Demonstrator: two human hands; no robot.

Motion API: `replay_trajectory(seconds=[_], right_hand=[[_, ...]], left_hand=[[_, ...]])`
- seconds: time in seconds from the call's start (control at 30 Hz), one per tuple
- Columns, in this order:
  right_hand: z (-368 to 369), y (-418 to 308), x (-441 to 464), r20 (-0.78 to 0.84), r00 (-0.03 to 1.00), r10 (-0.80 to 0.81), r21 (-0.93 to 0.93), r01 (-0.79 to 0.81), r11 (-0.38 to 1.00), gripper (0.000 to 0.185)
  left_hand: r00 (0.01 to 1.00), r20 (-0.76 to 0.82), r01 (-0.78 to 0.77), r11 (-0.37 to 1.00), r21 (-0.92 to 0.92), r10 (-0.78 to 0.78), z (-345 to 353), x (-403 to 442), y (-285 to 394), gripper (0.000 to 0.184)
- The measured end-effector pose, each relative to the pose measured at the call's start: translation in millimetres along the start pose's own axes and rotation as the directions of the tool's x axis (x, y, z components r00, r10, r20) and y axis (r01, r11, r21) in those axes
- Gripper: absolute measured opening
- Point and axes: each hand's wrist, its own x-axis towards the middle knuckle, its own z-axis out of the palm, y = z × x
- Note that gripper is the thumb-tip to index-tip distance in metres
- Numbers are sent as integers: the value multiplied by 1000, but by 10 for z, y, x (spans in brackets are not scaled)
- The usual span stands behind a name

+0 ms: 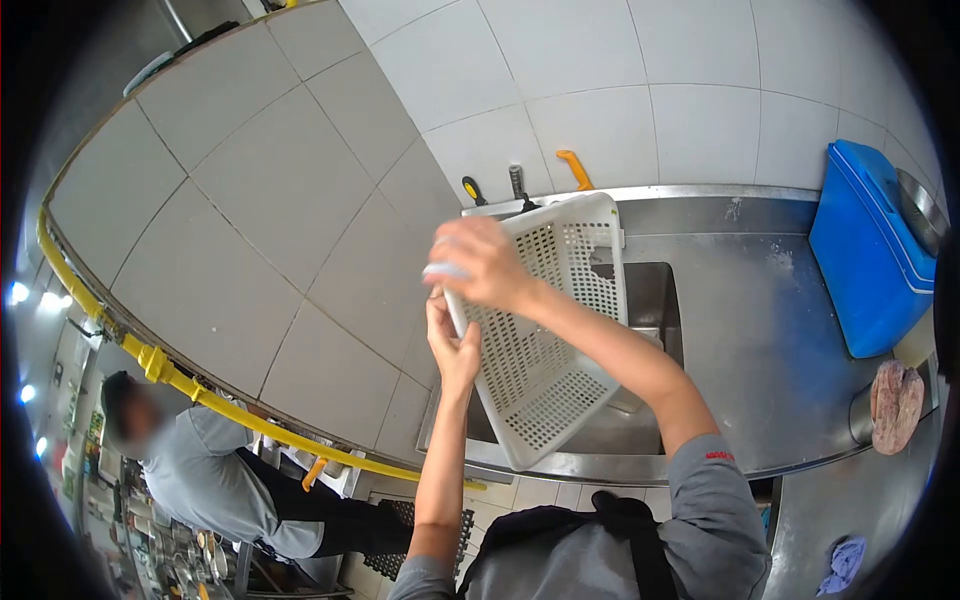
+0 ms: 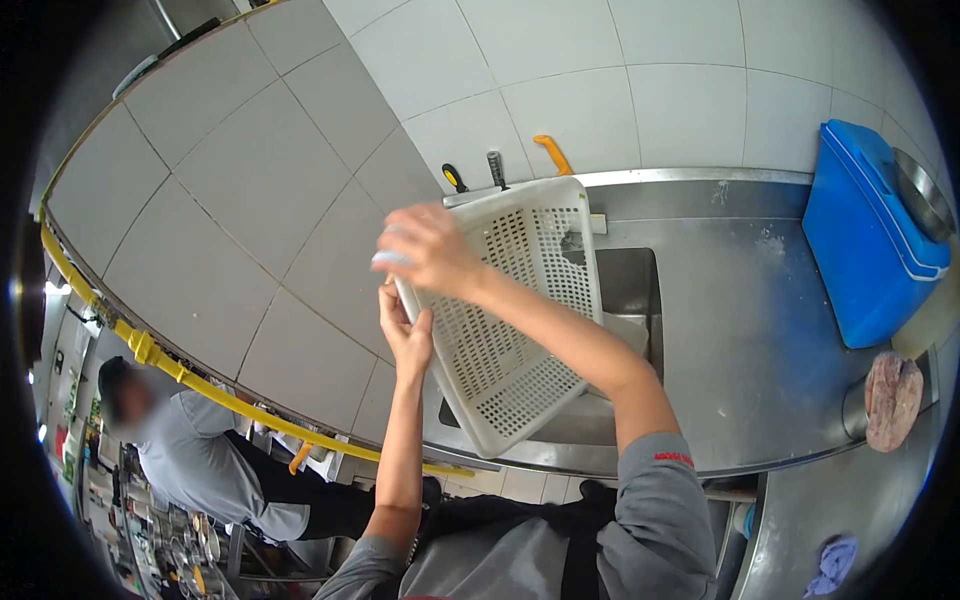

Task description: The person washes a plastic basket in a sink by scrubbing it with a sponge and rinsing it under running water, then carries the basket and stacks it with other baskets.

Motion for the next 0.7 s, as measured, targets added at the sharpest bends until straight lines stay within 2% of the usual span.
replay_trajectory(seconds=[0.03, 0.07, 0.13, 0.17, 0.23, 0.27, 0.3, 0.33, 0.4, 0.43, 0.53, 0.57, 0.6, 0.67, 0.7], right_hand=[[-43, 169, -96, -32, 995, 97, 19, -96, 995, 21], [-64, 346, -206, -89, 983, 159, -49, -164, 985, 19], [-76, 614, -432, -219, 936, 276, -172, -316, 933, 18], [-35, 609, -518, -267, 895, 358, -78, -391, 917, 20], [96, 494, -585, -340, 797, 500, 111, -494, 862, 24], [119, 258, -521, -296, 865, 406, 85, -399, 913, 28], [47, 151, -454, -229, 900, 371, 18, -377, 926, 27], [0, 94, -410, -156, 929, 337, -46, -348, 937, 26], [38, 510, -538, -231, 870, 435, -61, -459, 886, 25], [48, 668, -612, -267, 837, 478, -69, -512, 857, 24], [95, 592, -634, -204, 825, 528, 158, -504, 849, 23], [195, 394, -599, -228, 876, 425, 125, -406, 905, 22], [96, 64, -474, -177, 890, 420, 79, -413, 907, 20], [45, 260, -498, -143, 904, 404, 16, -406, 914, 19], [15, 508, -589, -158, 862, 482, 28, -484, 874, 18]], left_hand=[[1000, -11, -1, 1000, -9, 0, 28, 5, -29, 37], [1000, -21, -3, 1000, -22, 3, 77, 22, -52, 35], [999, 0, -53, 998, 38, 53, 160, 37, -97, 48], [997, 13, -74, 995, 68, 73, 195, 25, -121, 54], [991, 63, -129, 974, 184, 119, 287, 110, -204, 53], [987, 90, -154, 957, 245, 136, 320, 136, -224, 52], [996, 35, -91, 971, 220, 85, 373, 135, -215, 51], [994, 53, -100, 972, 214, 91, 348, 141, -242, 51], [992, 87, -112, 971, 209, 96, 238, 136, -312, 50], [998, 55, -43, 985, 166, 34, 285, 111, -209, 35], [997, 24, -78, 988, 134, 75, 302, 75, -341, 44], [997, 29, -79, 989, 124, 76, 319, 114, -358, 44], [997, 29, -73, 990, 117, 70, 313, 127, -372, 44], [999, 15, -31, 994, 106, 30, 249, 29, -340, 45], [1000, 3, -18, 996, 87, 18, 255, 30, -280, 46]])
